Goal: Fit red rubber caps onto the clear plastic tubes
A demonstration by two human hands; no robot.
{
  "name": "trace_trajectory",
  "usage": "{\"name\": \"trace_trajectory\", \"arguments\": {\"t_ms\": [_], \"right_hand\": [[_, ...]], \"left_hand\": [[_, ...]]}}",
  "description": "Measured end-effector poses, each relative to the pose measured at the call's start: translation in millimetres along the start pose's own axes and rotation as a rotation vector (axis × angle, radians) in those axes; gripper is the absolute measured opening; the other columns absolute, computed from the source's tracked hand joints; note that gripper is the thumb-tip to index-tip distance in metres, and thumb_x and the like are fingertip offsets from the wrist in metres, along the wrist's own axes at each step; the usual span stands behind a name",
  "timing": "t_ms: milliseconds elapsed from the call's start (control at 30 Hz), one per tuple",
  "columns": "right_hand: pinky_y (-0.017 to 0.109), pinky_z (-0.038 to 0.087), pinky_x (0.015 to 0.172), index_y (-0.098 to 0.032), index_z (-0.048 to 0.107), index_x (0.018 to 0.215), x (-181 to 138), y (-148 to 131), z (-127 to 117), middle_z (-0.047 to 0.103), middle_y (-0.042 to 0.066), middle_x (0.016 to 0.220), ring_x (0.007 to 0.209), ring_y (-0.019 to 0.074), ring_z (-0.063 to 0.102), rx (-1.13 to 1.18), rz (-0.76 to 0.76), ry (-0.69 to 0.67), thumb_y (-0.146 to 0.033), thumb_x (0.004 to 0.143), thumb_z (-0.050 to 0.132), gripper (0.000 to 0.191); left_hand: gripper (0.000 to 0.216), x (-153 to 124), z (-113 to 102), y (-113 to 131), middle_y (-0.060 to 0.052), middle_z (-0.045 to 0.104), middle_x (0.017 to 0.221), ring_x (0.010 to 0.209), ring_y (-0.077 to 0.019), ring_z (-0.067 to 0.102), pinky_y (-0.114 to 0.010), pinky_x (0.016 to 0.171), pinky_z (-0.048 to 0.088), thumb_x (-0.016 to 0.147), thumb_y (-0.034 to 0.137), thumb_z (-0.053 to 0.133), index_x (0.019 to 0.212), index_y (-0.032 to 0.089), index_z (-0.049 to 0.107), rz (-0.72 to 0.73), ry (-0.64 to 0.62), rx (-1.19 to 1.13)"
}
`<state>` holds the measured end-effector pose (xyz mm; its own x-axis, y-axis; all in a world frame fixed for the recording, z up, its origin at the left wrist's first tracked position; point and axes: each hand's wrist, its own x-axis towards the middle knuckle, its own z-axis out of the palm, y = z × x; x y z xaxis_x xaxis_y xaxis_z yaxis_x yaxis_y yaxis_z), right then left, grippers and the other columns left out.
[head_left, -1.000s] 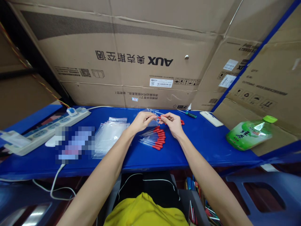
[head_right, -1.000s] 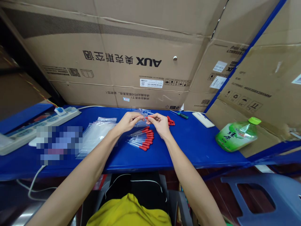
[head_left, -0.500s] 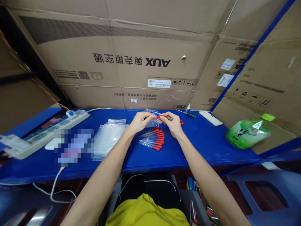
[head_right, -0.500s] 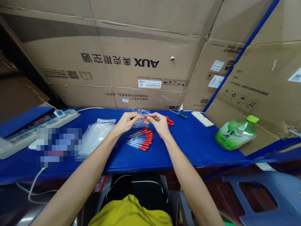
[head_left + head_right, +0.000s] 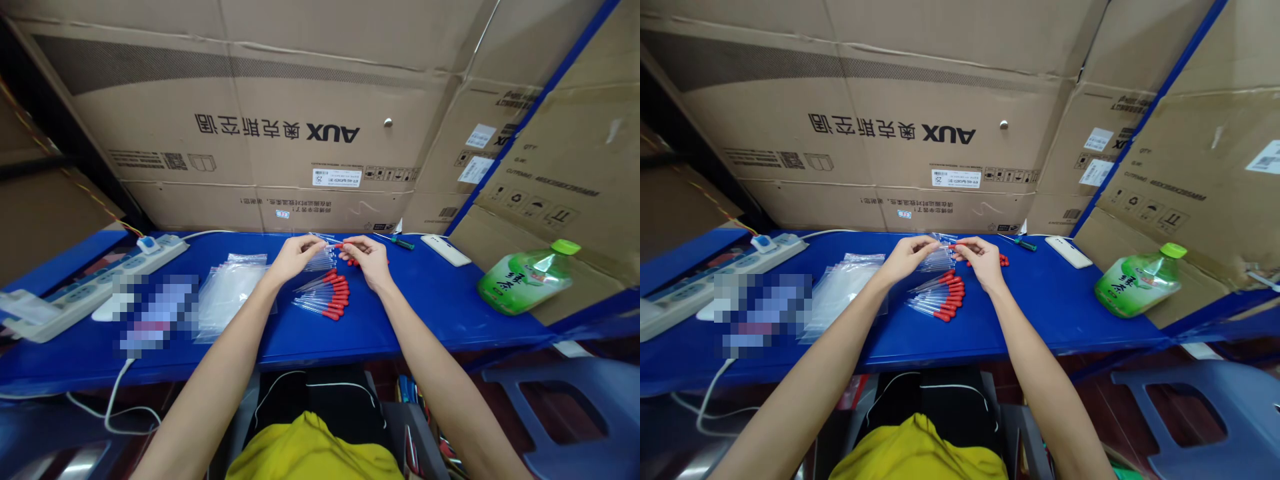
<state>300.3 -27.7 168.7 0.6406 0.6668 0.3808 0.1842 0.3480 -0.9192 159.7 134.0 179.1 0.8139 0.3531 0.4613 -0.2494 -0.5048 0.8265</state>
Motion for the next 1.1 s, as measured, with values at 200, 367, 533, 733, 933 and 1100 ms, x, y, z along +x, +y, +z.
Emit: {"name": "trace_trajectory", "arguments": {"t_ms": [200, 367, 533, 733, 933, 1100], "right_hand": [[0.033, 0.061, 0.071, -0.022, 0.072, 0.093, -1, 1, 7, 0.078, 0.003, 0.079, 0.071, 0.0191, 0.074, 0.027, 0.009, 0.01, -0.05, 0.067, 0.089, 0.042], [0.037, 0.063, 0.072, -0.022, 0.07, 0.084, -9, 10, 23, 0.077, 0.003, 0.076, 0.071, 0.0221, 0.075, 0.003, -0.046, -0.031, -0.05, 0.067, 0.09, 0.038], [0.035, 0.064, 0.067, -0.021, 0.075, 0.084, -19, 19, 36, 0.077, 0.003, 0.073, 0.067, 0.0224, 0.075, -0.143, -0.168, -0.071, -0.051, 0.077, 0.083, 0.031], [0.035, 0.064, 0.07, -0.022, 0.078, 0.088, -25, 18, 42, 0.08, 0.003, 0.08, 0.07, 0.0232, 0.077, -0.257, -0.323, -0.07, -0.042, 0.086, 0.078, 0.02], [0.033, 0.065, 0.075, -0.024, 0.075, 0.104, -26, 18, 44, 0.081, 0.002, 0.091, 0.08, 0.0223, 0.079, -0.338, -0.36, -0.091, -0.038, 0.087, 0.077, 0.022], [0.033, 0.065, 0.074, -0.023, 0.073, 0.103, -26, 15, 45, 0.08, 0.003, 0.09, 0.077, 0.0213, 0.078, -0.358, -0.361, -0.068, -0.038, 0.088, 0.075, 0.021]], "left_hand": [[0.054, 8, 23, 1, -0.003, 0.058, 0.077, 0.072, -0.0135, 0.056, -0.028, 0.07, 0.049, 0.097, 0.069, 0.046, 0.096, 0.018, 0.065, -0.103, 0.305, -0.527], [0.056, 8, 36, 8, -0.005, 0.052, 0.076, 0.082, -0.0172, 0.057, -0.034, 0.077, 0.054, 0.101, 0.07, 0.033, 0.073, 0.022, 0.038, -0.071, 0.393, -0.729], [0.047, 3, 32, 21, 0.005, 0.019, 0.058, 0.048, -0.0097, 0.027, -0.022, 0.048, 0.037, 0.11, 0.037, 0.022, 0.066, 0.021, 0.019, -0.148, 0.558, -1.275], [0.043, 1, 29, 31, 0.006, 0.014, 0.056, 0.042, -0.0082, 0.018, -0.023, 0.04, 0.021, 0.108, 0.03, 0.025, 0.066, 0.021, 0.016, -0.168, 0.641, -1.532], [0.046, 1, 25, 32, 0.005, 0.015, 0.055, 0.042, -0.0086, 0.019, -0.023, 0.041, 0.023, 0.109, 0.035, 0.023, 0.066, 0.021, 0.015, -0.142, 0.653, -1.484], [0.049, 1, 23, 32, 0.005, 0.015, 0.056, 0.044, -0.0091, 0.02, -0.023, 0.042, 0.027, 0.11, 0.041, 0.024, 0.065, 0.021, 0.016, -0.114, 0.643, -1.445]]}}
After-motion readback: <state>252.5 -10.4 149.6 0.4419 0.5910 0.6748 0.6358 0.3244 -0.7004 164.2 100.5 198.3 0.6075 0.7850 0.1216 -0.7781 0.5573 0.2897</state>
